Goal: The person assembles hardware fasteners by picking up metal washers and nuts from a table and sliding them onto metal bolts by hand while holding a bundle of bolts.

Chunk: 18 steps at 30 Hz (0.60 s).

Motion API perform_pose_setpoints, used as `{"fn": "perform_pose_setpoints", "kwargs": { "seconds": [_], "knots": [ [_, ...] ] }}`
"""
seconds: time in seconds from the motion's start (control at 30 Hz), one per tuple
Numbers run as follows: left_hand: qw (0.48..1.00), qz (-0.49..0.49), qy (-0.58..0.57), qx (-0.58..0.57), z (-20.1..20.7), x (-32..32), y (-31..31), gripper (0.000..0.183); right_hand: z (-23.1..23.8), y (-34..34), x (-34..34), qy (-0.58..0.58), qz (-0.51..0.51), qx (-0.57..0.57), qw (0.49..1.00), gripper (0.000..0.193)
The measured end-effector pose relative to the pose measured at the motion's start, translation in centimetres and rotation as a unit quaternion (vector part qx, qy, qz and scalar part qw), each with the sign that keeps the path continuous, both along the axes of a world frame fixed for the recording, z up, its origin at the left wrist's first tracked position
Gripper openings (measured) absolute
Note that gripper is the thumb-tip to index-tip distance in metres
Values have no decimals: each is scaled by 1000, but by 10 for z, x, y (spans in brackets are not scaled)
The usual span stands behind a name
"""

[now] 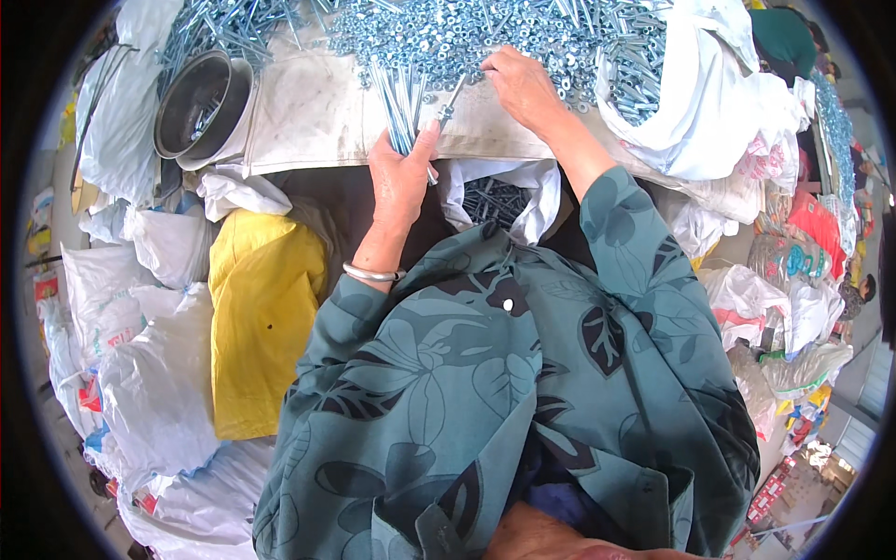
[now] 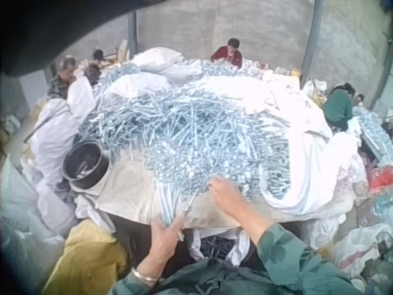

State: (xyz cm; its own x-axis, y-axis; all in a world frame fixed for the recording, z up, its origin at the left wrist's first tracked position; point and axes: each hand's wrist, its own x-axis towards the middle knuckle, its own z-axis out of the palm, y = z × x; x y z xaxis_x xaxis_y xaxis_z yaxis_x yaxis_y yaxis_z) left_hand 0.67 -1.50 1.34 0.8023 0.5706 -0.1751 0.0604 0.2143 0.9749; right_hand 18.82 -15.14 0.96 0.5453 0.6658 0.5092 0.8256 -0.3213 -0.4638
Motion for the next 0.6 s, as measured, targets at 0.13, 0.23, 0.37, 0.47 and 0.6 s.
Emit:
{"fn": "perform_pose_setpoints", "kwargs": {
  "seconds": [0.13, 0.23, 0.37, 0.47, 0.6],
  "knots": [
    [1000, 8, -6, -5, -5, -1, 5, 29, -13, 9, 2, -37, -41, -86, 995, 11],
    [1000, 4, 2, -6, -8, -1, 7, 29, -14, 15, 0, -87, -65, -148, 983, 13],
    [1000, -17, 8, -9, -6, 1, 5, 29, -7, 12, -1, 28, -32, -42, 998, 18],
    [1000, -1, 8, -16, -10, -2, 10, 26, 17, 15, -24, 353, 72, 82, 929, 22],
    [999, -12, -4, -38, -9, 10, 7, 26, 20, 13, -48, 453, 137, 63, 879, 26]
  ]
}}
